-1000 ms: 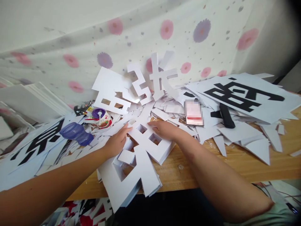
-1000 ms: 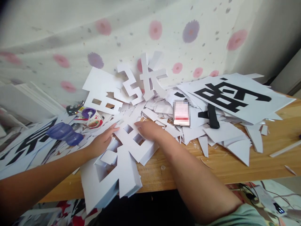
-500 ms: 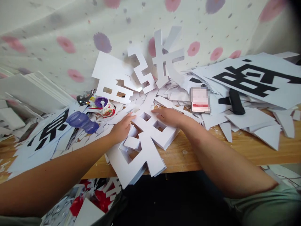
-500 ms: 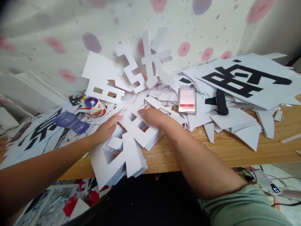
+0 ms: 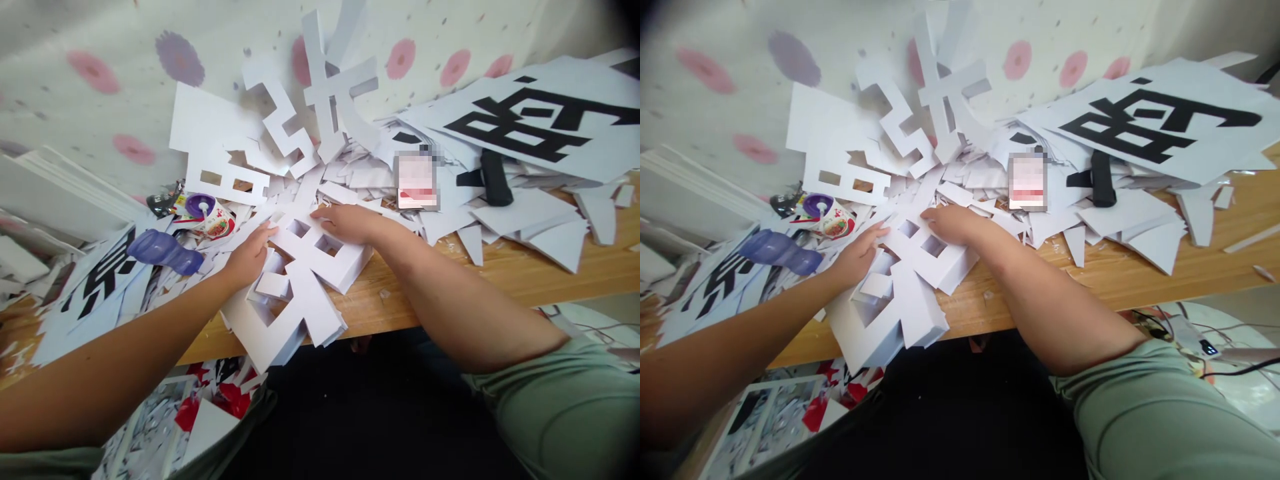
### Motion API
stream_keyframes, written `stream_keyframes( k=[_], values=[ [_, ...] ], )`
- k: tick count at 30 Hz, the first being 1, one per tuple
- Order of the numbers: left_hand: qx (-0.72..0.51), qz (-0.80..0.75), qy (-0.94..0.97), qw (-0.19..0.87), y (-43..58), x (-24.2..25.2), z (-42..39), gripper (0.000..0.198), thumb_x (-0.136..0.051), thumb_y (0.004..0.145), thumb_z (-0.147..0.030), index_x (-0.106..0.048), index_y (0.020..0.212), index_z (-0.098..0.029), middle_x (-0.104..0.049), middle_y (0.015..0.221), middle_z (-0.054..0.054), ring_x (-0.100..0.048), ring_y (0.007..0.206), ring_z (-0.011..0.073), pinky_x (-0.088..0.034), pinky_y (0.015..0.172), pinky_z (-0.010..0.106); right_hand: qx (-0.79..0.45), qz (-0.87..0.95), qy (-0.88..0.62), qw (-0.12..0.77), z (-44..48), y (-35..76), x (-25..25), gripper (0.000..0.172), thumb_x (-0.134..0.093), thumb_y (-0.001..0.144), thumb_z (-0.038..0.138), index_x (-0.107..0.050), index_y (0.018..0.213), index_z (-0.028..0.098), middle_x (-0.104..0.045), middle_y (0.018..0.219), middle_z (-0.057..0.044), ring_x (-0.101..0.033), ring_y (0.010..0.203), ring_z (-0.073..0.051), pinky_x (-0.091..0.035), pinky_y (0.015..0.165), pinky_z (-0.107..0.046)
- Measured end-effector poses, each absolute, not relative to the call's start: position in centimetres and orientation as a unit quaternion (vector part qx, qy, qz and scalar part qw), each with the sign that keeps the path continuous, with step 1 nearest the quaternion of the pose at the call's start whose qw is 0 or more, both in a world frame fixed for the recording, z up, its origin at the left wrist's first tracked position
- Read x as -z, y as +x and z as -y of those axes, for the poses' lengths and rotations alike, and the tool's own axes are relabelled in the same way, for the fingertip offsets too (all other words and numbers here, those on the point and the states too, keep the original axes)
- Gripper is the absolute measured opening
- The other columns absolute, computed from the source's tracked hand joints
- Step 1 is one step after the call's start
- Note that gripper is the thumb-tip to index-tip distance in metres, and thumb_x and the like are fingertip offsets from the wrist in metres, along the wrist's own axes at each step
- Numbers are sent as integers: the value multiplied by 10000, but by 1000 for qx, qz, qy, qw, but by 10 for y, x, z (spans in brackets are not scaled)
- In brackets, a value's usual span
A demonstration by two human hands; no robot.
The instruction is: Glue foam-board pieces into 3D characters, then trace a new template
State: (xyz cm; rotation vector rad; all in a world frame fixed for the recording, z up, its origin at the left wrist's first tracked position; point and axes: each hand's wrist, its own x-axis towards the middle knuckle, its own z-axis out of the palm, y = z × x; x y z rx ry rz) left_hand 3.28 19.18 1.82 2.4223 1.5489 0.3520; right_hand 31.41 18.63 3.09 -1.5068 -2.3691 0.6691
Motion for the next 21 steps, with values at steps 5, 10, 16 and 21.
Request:
stream_keyframes(
  k=[5,10,16,21],
  values=[
    [-123,-529,830,122,33,-18,-193,517,-310,879,-223,-505,1355,-162,-361,1561,91,-319,1448,222,-218,1210,445,-229,817,-511,141,-189,314,-28,446,-394,999,257,-502,1431,249,-594,1379,-89,-591,1191,-268,-447,965,-368],
    [-119,-532,829,125,33,-19,-193,529,-309,882,-226,-493,1370,-134,-342,1568,116,-321,1447,231,-221,1209,441,-228,819,-503,154,-188,314,-27,430,-396,993,259,-535,1400,241,-593,1382,-82,-591,1194,-269,-449,975,-369],
    [-118,-549,818,127,35,-21,-191,520,-296,904,-242,-493,1378,-161,-311,1584,105,-299,1459,240,-222,1207,458,-230,818,-504,155,-188,315,-27,450,-399,993,249,-506,1429,227,-569,1413,-67,-563,1240,-263,-426,1022,-366],
    [-111,-552,817,122,33,-21,-189,521,-303,887,-215,-503,1365,-159,-298,1589,119,-295,1461,257,-242,1198,475,-235,817,-501,161,-187,314,-28,446,-409,987,253,-518,1419,239,-576,1406,-57,-577,1225,-255,-437,1014,-358]
  ],
)
